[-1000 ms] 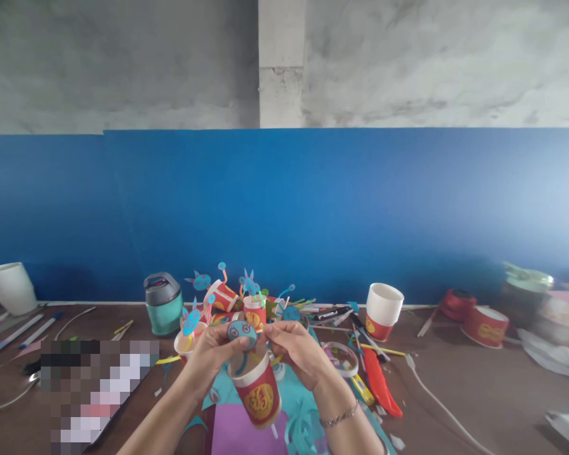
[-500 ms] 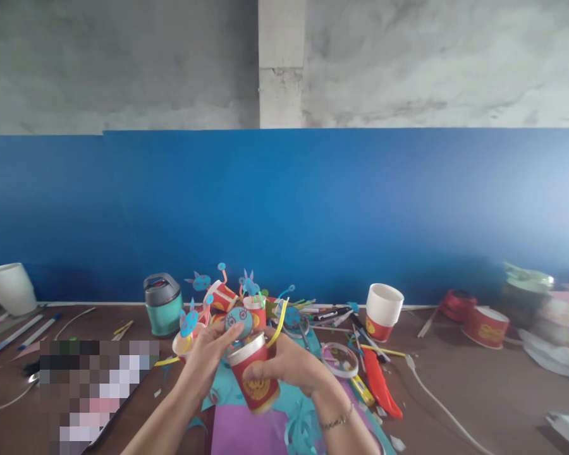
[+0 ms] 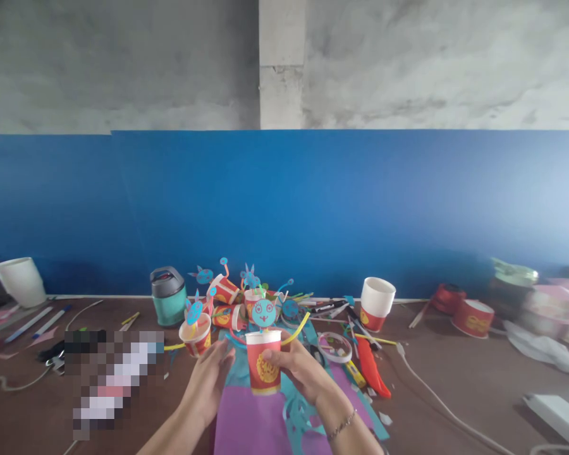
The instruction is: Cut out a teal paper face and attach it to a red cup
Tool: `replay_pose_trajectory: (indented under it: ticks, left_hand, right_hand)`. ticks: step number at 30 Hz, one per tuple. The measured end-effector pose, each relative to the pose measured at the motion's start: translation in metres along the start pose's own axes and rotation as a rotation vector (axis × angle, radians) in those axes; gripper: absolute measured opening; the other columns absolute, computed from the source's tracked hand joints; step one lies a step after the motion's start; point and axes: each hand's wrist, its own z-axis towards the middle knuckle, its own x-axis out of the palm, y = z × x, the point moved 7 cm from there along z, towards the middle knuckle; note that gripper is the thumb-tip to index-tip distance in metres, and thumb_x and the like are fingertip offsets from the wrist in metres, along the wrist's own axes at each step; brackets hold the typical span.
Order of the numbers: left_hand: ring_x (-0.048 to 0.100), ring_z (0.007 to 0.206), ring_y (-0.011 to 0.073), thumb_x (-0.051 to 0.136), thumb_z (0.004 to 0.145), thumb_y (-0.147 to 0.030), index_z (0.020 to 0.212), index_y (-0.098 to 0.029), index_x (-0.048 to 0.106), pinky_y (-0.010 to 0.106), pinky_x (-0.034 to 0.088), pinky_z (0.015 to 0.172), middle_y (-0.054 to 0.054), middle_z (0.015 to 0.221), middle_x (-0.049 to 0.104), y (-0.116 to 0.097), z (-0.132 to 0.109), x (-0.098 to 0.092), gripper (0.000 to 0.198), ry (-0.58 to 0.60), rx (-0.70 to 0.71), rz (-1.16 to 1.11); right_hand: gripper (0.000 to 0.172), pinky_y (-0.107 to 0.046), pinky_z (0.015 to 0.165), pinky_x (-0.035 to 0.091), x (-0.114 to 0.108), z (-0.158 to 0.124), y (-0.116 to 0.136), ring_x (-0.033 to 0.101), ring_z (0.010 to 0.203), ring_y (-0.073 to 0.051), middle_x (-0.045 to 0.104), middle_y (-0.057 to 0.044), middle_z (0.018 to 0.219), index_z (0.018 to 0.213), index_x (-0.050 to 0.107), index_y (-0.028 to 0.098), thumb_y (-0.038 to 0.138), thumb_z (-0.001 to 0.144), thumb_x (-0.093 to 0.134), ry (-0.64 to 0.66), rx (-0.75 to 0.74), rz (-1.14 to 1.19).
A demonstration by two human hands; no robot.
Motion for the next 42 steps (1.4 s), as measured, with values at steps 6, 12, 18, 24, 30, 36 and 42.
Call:
replay_pose_trajectory:
  ticks: [6,12,18,24,30,36,42]
  left_hand:
    - [0.065,0.088,0.0232,0.070,0.070,-0.043,0.093,-0.014,0.067,0.035,0.049,0.084,0.008,0.086,0.072,0.005,-0.011,0.023,0.037,0.414,0.045,0.165]
    - [0.063,0.095,0.0252,0.053,0.078,-0.053,0.101,-0.013,0.065,0.034,0.049,0.082,0.011,0.097,0.071,-0.007,-0.002,0.012,0.047,0.457,0.217,0.552]
    - [0.062,0.093,0.0244,0.057,0.071,-0.019,0.105,-0.013,0.061,0.035,0.044,0.085,0.011,0.095,0.068,-0.024,0.021,-0.020,0.034,0.313,0.426,1.312]
    - [0.055,0.110,0.0267,0.060,0.060,-0.006,0.112,-0.012,0.055,0.035,0.040,0.092,0.016,0.115,0.061,-0.016,0.018,-0.023,0.053,0.404,0.506,1.541]
    - [0.061,0.101,0.0201,0.052,0.064,0.005,0.101,-0.015,0.059,0.028,0.043,0.087,0.012,0.106,0.066,-0.016,0.023,-0.022,0.043,0.436,0.484,1.489]
    - [0.063,0.095,0.0200,0.051,0.066,0.003,0.101,-0.014,0.060,0.027,0.044,0.082,0.010,0.098,0.068,-0.017,0.026,-0.022,0.040,0.450,0.493,1.489]
    - [0.060,0.099,0.0208,0.049,0.061,0.006,0.099,-0.016,0.062,0.030,0.042,0.088,0.009,0.100,0.066,-0.018,0.029,-0.026,0.046,0.447,0.569,1.501]
  right_hand:
    - [0.045,-0.033,0.078,0.049,0.008,-0.010,-0.029,0.067,0.083,-0.023,0.072,-0.004,0.083,0.094,0.063,0.017,0.035,0.057,0.081,-0.115,0.055,0.013]
    - [0.043,-0.029,0.075,0.050,0.008,-0.017,-0.042,0.067,0.079,-0.021,0.071,-0.003,0.079,0.090,0.063,0.018,0.043,0.059,0.079,-0.176,0.092,-0.008]
    - [0.057,-0.033,0.073,0.051,-0.018,-0.013,-0.053,0.067,0.076,-0.021,0.070,-0.003,0.081,0.096,0.055,0.018,0.043,0.053,0.083,-0.190,0.048,-0.120]
    - [0.062,-0.036,0.069,0.051,-0.040,-0.005,-0.060,0.065,0.081,-0.025,0.067,-0.006,0.087,0.101,0.052,0.015,0.056,0.060,0.072,-0.287,-0.026,-0.500]
    - [0.044,-0.031,0.056,0.042,-0.046,-0.015,-0.032,0.061,0.061,-0.023,0.064,-0.005,0.063,0.072,0.054,0.019,0.063,0.073,0.053,-0.500,-0.082,-1.085]
    - [0.052,-0.029,0.052,0.035,-0.053,-0.018,-0.026,0.062,0.059,-0.023,0.067,-0.008,0.060,0.057,0.057,0.022,0.069,0.075,0.045,-0.575,-0.035,-1.212]
    - [0.039,-0.030,0.059,0.040,-0.042,-0.023,-0.012,0.062,0.064,-0.022,0.066,-0.006,0.063,0.063,0.059,0.023,0.052,0.084,0.045,-0.595,-0.192,-1.322]
